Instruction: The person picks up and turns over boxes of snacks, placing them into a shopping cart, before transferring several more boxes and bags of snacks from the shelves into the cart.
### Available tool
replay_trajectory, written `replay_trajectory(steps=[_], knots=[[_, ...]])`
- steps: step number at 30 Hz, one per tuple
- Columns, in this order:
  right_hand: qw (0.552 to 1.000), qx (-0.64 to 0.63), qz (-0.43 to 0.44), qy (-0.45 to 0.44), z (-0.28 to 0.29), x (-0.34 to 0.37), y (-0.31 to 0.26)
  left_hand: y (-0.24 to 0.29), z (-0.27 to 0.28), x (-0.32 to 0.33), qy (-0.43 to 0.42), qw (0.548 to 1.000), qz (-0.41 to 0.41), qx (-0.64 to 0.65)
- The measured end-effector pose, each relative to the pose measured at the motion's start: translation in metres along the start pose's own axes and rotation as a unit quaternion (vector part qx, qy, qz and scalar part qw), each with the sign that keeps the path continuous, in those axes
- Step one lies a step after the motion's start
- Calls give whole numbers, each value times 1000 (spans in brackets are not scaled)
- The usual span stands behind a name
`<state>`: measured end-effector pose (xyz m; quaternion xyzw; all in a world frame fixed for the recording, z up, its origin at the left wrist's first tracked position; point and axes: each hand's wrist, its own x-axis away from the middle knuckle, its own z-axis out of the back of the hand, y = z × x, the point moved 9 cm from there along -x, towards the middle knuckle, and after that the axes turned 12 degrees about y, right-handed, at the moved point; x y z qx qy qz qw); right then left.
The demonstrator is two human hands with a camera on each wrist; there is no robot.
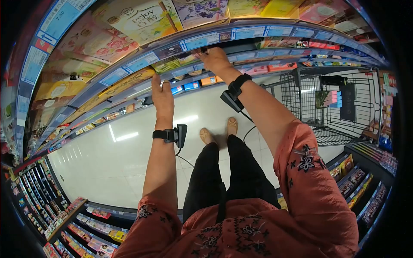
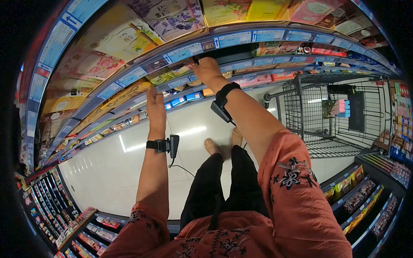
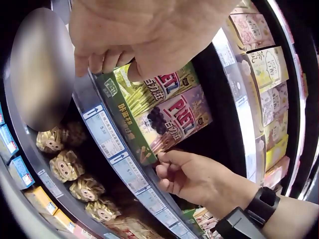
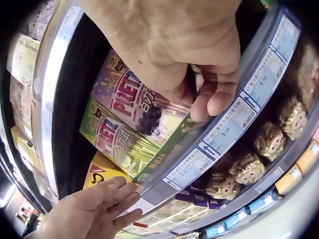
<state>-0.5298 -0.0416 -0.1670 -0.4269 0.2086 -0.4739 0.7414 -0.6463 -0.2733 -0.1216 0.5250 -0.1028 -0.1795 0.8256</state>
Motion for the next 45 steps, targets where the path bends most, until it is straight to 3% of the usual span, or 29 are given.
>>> replay_trajectory(steps=[3, 6, 15, 18, 20, 21, 22, 23, 25, 27, 30, 34, 36, 39, 44, 45], knots=[[998, 36, 41, 29, 7, 6, -13, -2, 0, -4, -1, 1000, -1, -11], [993, 107, 21, 48, 19, 15, -27, -2, -1, -8, -16, 1000, -3, -22], [993, 89, -13, 72, 29, 19, -27, -6, -4, -10, -34, 999, -7, -9], [998, 21, 10, 52, 20, 15, -18, -11, 1, -10, -35, 999, -20, -25], [953, 66, 170, 243, 48, 42, -36, -28, 1, -5, -72, 995, -49, -49], [957, 24, 182, 223, 47, 55, -30, -20, 5, 6, -40, 995, -90, -25], [959, -19, 197, 204, 51, 70, -29, -17, 5, 21, -93, 990, -105, -35], [986, -38, 110, 122, 54, 82, -21, -31, 1, 36, -122, 990, -60, -25], [996, -80, -6, 34, 69, 125, 1, -52, 0, 74, -167, 983, -35, -68], [995, -80, -20, 47, 100, 164, 17, -107, -7, 113, -240, 961, 74, -114], [992, -61, -4, 112, 167, 209, 56, -119, -26, 182, -390, 896, 107, -184], [980, -24, -11, 196, 277, 256, 89, -21, -79, 244, -483, 847, 52, -216], [979, -16, -83, 187, 313, 278, 130, 16, -122, 262, -485, 859, -41, -157], [976, -7, -119, 183, 360, 303, 159, 99, -183, 286, -460, 874, -146, -56], [966, -44, -180, 182, 419, 325, 190, 200, -269, 328, -495, 853, -159, -33], [964, -31, -146, 219, 432, 328, 193, 212, -282, 338, -505, 841, -186, -55]])
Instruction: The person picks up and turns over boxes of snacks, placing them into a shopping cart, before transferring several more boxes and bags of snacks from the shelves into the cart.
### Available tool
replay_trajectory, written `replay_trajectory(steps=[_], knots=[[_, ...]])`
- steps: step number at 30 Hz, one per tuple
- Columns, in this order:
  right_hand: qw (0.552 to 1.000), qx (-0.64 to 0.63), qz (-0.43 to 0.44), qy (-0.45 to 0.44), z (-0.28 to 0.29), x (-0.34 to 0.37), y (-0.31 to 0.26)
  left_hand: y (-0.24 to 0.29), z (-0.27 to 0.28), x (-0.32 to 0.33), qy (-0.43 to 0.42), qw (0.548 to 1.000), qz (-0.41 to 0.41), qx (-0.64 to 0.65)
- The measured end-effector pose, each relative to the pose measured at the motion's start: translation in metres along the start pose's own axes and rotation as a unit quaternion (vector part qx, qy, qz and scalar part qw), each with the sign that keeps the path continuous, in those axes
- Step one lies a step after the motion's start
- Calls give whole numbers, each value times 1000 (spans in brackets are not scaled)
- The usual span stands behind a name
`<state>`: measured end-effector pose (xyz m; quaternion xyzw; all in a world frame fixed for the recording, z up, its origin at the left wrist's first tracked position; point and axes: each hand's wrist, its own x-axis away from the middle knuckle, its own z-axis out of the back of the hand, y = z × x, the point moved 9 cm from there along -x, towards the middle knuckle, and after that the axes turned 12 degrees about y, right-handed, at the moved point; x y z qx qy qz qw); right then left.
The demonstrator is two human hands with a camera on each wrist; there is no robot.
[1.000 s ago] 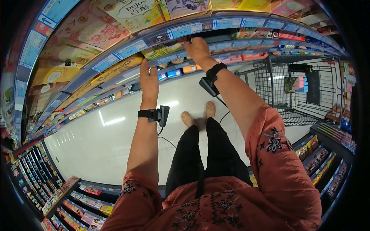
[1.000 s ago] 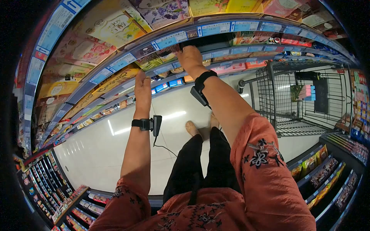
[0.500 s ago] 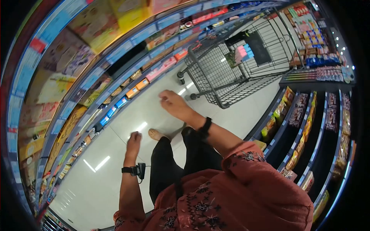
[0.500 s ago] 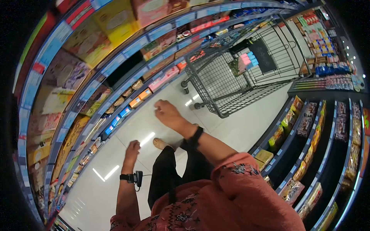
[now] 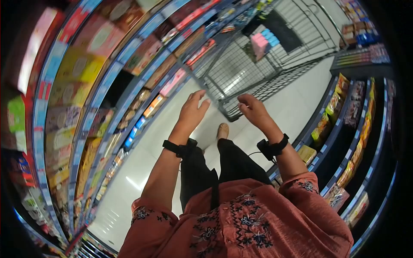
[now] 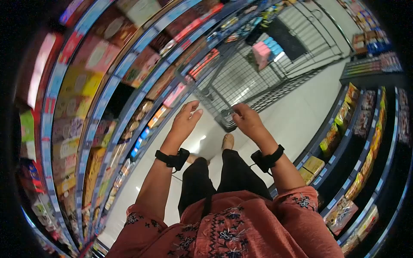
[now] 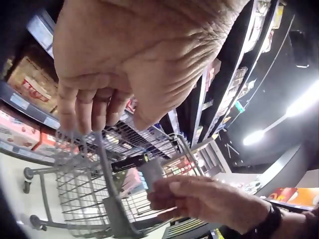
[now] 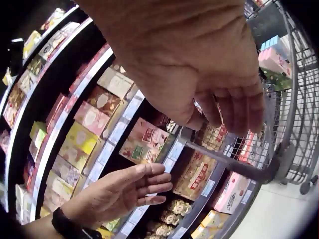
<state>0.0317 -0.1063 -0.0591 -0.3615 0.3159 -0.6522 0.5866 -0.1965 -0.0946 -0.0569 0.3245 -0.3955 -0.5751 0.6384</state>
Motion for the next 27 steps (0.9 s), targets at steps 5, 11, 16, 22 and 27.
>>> replay_trajectory(steps=[5, 11, 16, 22, 27], knots=[[993, 82, 80, 37, 43, -19, 10, 15, -76, -24, -98, 977, -94, -163], [982, 180, 41, -36, 41, -20, 31, 7, -110, -13, -146, 930, -141, -307], [992, 75, -11, -104, 62, -41, 17, 0, -117, -16, -222, 899, -133, -354], [994, 4, -92, -50, 150, -141, 13, 1, -130, -25, -370, 857, -65, -351], [984, -96, -149, -25, 205, -240, 21, 15, -145, -90, -390, 906, 30, -163]])
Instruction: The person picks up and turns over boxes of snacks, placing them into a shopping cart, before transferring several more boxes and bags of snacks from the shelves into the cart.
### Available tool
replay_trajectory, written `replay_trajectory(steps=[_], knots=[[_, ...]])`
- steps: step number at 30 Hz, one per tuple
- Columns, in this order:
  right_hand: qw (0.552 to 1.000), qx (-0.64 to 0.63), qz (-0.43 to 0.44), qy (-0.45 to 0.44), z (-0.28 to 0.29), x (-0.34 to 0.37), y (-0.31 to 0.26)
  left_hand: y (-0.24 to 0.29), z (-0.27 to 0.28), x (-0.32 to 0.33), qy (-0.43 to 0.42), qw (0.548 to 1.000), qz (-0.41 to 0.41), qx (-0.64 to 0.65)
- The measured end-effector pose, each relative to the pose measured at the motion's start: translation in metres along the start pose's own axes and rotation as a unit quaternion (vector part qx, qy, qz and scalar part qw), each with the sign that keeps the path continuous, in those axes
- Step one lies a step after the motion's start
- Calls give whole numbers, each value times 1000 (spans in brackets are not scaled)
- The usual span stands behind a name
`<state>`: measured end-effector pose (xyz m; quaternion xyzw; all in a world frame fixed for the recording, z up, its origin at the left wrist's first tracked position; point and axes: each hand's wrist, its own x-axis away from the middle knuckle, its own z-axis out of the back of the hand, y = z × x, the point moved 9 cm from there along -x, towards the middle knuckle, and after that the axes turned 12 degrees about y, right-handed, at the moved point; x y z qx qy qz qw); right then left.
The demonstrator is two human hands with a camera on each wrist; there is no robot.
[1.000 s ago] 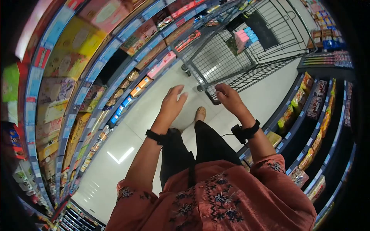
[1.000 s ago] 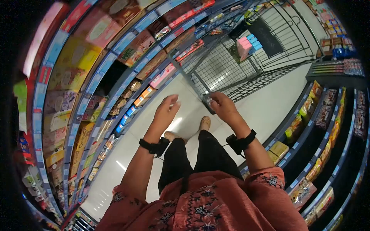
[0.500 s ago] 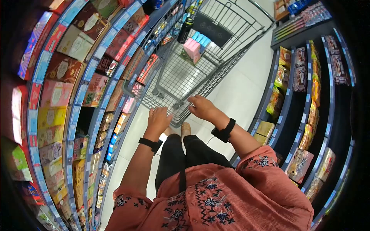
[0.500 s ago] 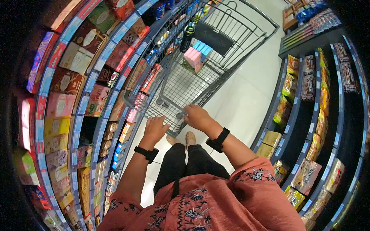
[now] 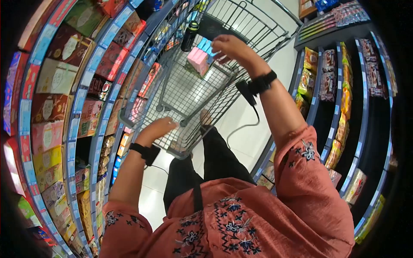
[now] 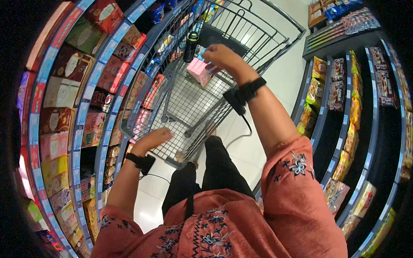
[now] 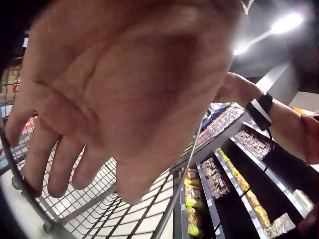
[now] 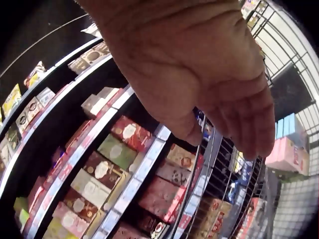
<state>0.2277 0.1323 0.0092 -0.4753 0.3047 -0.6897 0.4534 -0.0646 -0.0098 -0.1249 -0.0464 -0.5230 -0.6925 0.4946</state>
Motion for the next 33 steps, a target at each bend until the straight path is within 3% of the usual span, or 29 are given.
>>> replay_trajectory(steps=[2, 4, 5, 8, 11, 14, 17, 23, 27, 30, 33], knots=[[1000, -3, -13, 19, 15, -42, 18, -3, 25, -47, 110, 992, -52, 37], [996, -22, -70, 48, 28, -77, 59, 12, 43, -75, 126, 973, 104, 163], [993, 17, -116, 21, 31, -83, 79, 6, 42, -101, 155, 955, 118, 226], [973, 73, -215, 48, 35, -110, 149, 13, 44, -163, 197, 949, 128, 212], [960, 98, -260, -31, 28, -138, 205, -12, 30, -226, 291, 934, 95, 185], [944, 123, -306, -19, 22, -153, 223, -12, 25, -254, 336, 921, 112, 163], [948, 131, -289, -36, 17, -175, 243, -11, 28, -270, 388, 901, 110, 160], [947, 135, -286, -51, 8, -176, 235, 0, 28, -294, 381, 892, 139, 201], [949, 142, -278, -40, 9, -178, 249, -7, 17, -325, 362, 898, 110, 225], [953, 144, -266, -26, 5, -188, 269, -19, 11, -334, 347, 905, 144, 198], [955, 131, -263, -23, 5, -189, 271, -22, 12, -338, 355, 908, 108, 194]])
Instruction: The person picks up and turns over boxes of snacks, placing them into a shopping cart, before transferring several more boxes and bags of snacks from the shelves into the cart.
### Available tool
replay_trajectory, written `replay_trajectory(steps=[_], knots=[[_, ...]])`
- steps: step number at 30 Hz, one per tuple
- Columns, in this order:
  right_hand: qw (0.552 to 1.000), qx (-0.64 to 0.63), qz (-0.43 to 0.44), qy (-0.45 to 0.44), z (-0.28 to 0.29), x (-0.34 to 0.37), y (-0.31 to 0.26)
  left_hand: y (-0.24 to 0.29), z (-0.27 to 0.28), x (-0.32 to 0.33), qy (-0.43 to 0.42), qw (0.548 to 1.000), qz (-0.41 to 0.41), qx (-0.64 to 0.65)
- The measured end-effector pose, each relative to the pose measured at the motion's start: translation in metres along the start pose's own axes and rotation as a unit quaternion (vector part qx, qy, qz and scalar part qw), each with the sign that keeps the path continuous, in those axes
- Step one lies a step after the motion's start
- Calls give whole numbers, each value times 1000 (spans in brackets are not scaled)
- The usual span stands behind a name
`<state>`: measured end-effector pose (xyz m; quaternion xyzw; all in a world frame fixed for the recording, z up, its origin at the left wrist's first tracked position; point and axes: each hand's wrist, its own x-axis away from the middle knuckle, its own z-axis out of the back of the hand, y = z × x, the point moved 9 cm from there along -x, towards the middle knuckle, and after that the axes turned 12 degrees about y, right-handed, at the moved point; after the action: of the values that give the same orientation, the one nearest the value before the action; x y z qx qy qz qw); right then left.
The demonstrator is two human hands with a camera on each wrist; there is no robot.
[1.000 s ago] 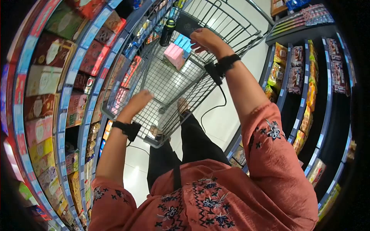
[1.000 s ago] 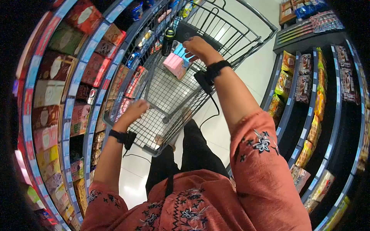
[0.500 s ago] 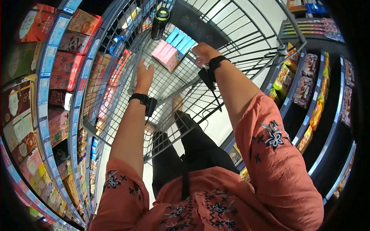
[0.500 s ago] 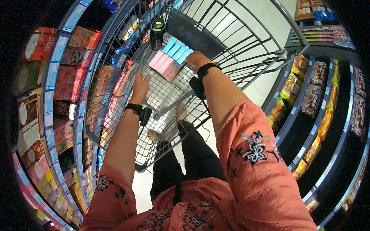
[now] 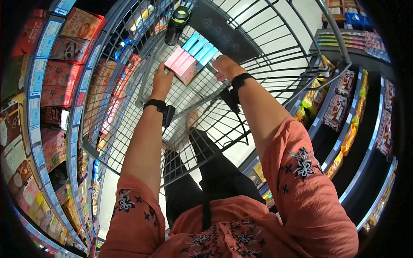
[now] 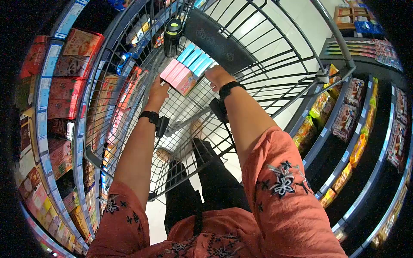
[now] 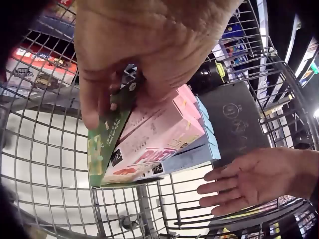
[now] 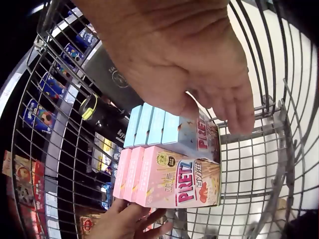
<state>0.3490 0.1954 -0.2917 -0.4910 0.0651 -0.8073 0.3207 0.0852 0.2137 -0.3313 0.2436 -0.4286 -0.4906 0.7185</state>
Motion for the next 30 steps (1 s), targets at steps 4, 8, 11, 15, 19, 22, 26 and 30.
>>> replay_trajectory(steps=[4, 8, 11, 15, 19, 22, 26, 30], knots=[[999, -28, -12, -11, -2, 7, -1, -2, -2, -1, 12, 1000, 10, -18], [996, -75, -45, -5, -1, 3, 4, 5, 5, 1, 41, 999, -18, -19], [989, -133, -54, 28, 1, -10, 10, 11, 21, 3, 69, 996, -37, -46], [979, -196, -15, 50, 1, -16, -2, 27, 43, 4, 111, 983, -102, -105], [977, -209, -25, -20, -8, -30, 1, 18, 55, -2, 83, 983, -106, -124], [982, -57, 179, -38, -30, -80, 13, 14, 68, 0, 78, 980, -124, -134], [983, -173, -20, -51, -27, -19, -19, -7, 70, 4, 45, 999, 18, -18], [972, -220, -28, -78, -41, -18, -26, -18, 54, 20, -19, 966, 152, 206]])
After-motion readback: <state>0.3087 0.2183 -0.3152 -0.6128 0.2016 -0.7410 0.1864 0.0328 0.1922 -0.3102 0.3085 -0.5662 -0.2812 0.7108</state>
